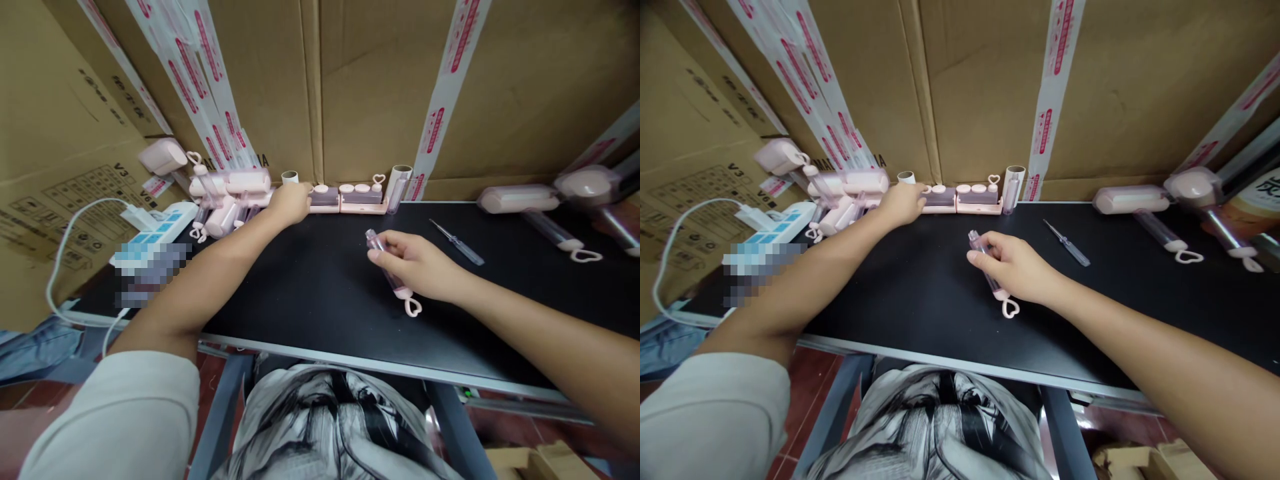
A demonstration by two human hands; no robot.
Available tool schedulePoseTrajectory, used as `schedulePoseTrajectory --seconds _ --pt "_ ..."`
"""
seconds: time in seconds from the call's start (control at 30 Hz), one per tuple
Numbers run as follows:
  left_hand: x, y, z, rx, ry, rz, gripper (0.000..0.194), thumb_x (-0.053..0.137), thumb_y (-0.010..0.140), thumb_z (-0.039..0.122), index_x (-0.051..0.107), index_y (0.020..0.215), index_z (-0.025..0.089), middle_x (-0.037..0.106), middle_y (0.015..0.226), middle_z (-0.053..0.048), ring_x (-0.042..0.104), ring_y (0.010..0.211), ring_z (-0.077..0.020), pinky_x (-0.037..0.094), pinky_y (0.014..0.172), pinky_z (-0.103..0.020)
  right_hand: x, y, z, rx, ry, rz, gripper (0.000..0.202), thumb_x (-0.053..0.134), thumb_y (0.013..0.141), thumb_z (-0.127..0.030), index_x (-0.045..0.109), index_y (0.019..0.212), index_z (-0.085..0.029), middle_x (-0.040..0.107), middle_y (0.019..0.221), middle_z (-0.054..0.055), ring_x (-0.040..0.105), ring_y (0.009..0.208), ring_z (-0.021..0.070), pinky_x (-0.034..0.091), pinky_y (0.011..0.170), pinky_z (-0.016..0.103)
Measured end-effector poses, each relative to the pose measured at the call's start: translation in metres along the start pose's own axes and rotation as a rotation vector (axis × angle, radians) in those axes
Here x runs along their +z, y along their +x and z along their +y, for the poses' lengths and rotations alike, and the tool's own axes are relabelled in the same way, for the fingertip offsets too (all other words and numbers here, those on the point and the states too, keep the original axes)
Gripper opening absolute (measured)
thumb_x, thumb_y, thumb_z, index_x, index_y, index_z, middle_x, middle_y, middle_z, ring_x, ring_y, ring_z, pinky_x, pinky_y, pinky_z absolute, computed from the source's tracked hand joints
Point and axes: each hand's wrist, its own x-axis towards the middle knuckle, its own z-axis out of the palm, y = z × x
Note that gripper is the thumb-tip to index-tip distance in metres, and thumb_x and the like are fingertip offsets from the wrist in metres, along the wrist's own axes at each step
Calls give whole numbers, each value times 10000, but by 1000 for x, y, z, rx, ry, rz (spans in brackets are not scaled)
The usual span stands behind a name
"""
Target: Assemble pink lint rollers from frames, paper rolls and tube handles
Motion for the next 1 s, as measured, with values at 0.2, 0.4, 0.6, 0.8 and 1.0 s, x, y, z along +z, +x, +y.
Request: schedulePoseTrajectory --seconds 0.2,0.4,0.6,0.8,1.0 --pt "-20 27 5 55 112 -29 407 539 952 174 772 1285 147 773 1263 -197 727 1182 -350 571 1006 -457 -8 7 0 101 -597 -80 271 640 962 -487 689 1040 -233 692 727 1 633 641 189 367 617 301" --pt "-21 45 19 89 172 -163 448 592 919 198 752 1334 137 753 1319 -214 724 1192 -373 582 973 -456 -13 13 7 139 -640 -54 349 636 969 -462 706 1208 -218 767 838 26 698 753 215 394 649 303" --pt "-7 47 21 162 161 -213 525 429 1053 356 620 1514 194 726 1387 -200 703 1227 -353 550 991 -452 -15 12 6 124 -633 -63 354 643 979 -448 705 1235 -211 767 858 16 693 760 206 402 662 309" --pt "-12 40 19 235 216 -167 432 529 986 248 720 1372 209 764 1305 -164 719 1189 -310 531 970 -386 -15 11 6 120 -630 -69 330 644 984 -442 713 1216 -217 760 849 8 683 750 199 392 647 308" --pt "-13 32 20 292 314 -103 401 445 1021 140 749 1280 172 782 1221 -179 741 1170 -293 527 948 -372 -15 13 8 114 -625 -72 313 646 982 -445 728 1188 -225 757 833 7 680 735 192 396 642 301"
